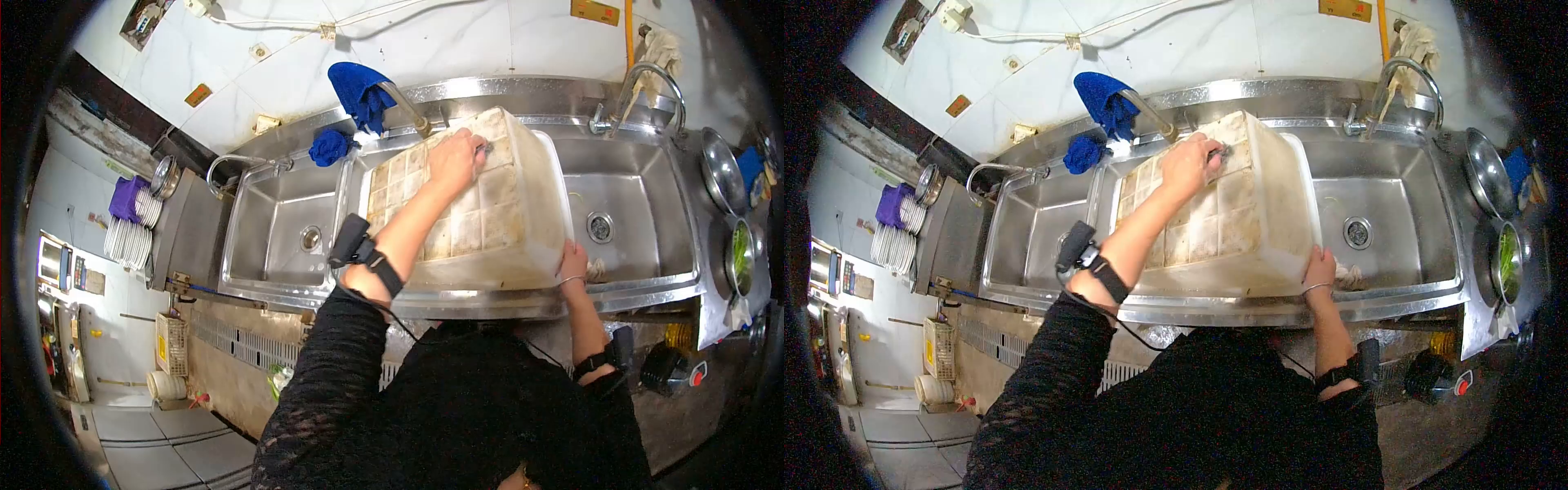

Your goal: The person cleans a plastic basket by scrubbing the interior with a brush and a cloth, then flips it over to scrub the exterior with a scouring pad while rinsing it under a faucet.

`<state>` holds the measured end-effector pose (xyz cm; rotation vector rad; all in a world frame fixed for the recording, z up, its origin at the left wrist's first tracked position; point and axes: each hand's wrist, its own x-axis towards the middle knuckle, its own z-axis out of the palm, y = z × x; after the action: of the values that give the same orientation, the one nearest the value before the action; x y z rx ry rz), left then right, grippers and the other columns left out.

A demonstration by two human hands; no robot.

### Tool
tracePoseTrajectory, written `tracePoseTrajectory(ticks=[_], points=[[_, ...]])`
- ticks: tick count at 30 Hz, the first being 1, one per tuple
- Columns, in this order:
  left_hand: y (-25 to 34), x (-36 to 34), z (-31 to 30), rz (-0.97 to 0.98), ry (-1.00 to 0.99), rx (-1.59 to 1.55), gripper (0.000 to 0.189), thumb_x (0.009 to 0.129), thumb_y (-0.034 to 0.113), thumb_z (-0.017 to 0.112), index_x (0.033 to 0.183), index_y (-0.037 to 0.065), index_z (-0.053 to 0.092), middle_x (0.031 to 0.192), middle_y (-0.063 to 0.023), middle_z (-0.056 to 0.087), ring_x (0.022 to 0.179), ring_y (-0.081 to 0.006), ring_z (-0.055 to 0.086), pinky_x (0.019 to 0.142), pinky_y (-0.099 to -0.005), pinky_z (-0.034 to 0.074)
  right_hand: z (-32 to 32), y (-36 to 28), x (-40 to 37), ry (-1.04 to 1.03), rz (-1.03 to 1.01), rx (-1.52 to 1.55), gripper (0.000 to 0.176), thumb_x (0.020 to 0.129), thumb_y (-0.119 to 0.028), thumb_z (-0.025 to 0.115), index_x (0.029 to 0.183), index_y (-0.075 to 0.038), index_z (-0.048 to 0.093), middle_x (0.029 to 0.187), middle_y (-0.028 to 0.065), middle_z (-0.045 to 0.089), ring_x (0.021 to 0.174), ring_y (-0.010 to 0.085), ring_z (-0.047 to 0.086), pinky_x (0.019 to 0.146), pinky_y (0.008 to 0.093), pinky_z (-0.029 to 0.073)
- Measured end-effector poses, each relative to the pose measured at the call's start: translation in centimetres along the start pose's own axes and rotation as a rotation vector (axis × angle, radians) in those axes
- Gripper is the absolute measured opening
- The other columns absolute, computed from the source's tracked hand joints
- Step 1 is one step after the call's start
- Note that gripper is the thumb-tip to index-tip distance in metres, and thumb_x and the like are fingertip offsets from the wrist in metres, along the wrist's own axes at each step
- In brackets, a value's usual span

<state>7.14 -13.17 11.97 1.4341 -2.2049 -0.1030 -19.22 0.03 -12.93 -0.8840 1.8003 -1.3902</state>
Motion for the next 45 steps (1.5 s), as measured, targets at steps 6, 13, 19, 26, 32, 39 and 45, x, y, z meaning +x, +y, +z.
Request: tracePoseTrajectory(ticks=[6, 13, 19, 26, 32, 39, 45], points=[[-0.3, 2.1, 3.0, 0.132, -0.122, -0.174, 0.018, 0.074, 0.018, 0.062, 0.091, 0.018, 0.066, 0.092, -0.0066, 0.062, 0.085, -0.0271, 0.060, 0.072, -0.0390, 0.048, 0.2, -1.2, -0.3, 0.059, 0.025, -0.207, 0.037, 0.088, -0.031, 0.050, 0.085, 0.006, 0.055, 0.076, 0.0218, 0.057, 0.069, 0.0330, 0.053, 0.067, 0.0400, 0.041], [-1.3, 4.0, 2.6, 0.239, -0.222, -0.152, 0.025, 0.074, 0.018, 0.064, 0.099, 0.017, 0.063, 0.095, -0.0062, 0.064, 0.085, -0.0275, 0.060, 0.073, -0.0379, 0.048, 0.4, -1.5, -0.6, 0.096, -0.020, -0.255, 0.035, 0.088, -0.030, 0.049, 0.088, 0.004, 0.056, 0.075, 0.0203, 0.057, 0.067, 0.0315, 0.052, 0.066, 0.0385, 0.042], [-2.4, 3.8, 2.0, 0.199, -0.278, -0.234, 0.030, 0.072, 0.021, 0.065, 0.102, 0.014, 0.060, 0.088, -0.0110, 0.063, 0.088, -0.0308, 0.060, 0.073, -0.0399, 0.047, 0.4, -4.7, -2.2, 0.120, -0.079, -0.325, 0.035, 0.089, -0.031, 0.048, 0.082, 0.003, 0.053, 0.071, 0.0220, 0.053, 0.064, 0.0321, 0.050, 0.063, 0.0393, 0.040], [-4.1, 8.7, 3.2, -0.094, -0.043, -0.126, 0.026, 0.074, 0.027, 0.064, 0.097, 0.013, 0.063, 0.089, -0.0102, 0.064, 0.085, -0.0298, 0.061, 0.071, -0.0423, 0.048, 0.3, -3.7, -2.0, 0.140, -0.080, -0.342, 0.035, 0.089, -0.030, 0.048, 0.078, 0.003, 0.050, 0.068, 0.0213, 0.050, 0.061, 0.0282, 0.047, 0.061, 0.0389, 0.039], [-2.4, 9.1, 4.8, -0.029, -0.181, -0.163, 0.021, 0.074, 0.024, 0.064, 0.094, 0.016, 0.065, 0.082, -0.0098, 0.065, 0.081, -0.0285, 0.062, 0.071, -0.0398, 0.049, 0.3, -3.6, -2.2, 0.146, -0.093, -0.283, 0.038, 0.090, -0.032, 0.048, 0.083, 0.004, 0.055, 0.069, 0.0172, 0.055, 0.062, 0.0242, 0.049, 0.063, 0.0366, 0.041], [-2.5, 9.7, 2.7, 0.106, -0.257, -0.153, 0.022, 0.073, 0.026, 0.064, 0.093, 0.018, 0.065, 0.085, -0.0124, 0.064, 0.084, -0.0310, 0.061, 0.072, -0.0410, 0.048, 0.8, -4.4, -2.6, 0.167, -0.075, -0.225, 0.033, 0.090, -0.030, 0.049, 0.079, 0.001, 0.052, 0.065, 0.0160, 0.051, 0.059, 0.0258, 0.046, 0.059, 0.0372, 0.040], [0.3, 10.3, 5.3, 0.244, -0.115, 0.026, 0.018, 0.073, 0.020, 0.065, 0.089, 0.012, 0.063, 0.091, -0.0137, 0.059, 0.088, -0.0306, 0.060, 0.070, -0.0417, 0.049, 1.1, -4.1, -2.8, 0.197, -0.040, -0.230, 0.033, 0.089, -0.031, 0.048, 0.081, 0.001, 0.054, 0.071, 0.0201, 0.056, 0.063, 0.0337, 0.050, 0.062, 0.0410, 0.041]])
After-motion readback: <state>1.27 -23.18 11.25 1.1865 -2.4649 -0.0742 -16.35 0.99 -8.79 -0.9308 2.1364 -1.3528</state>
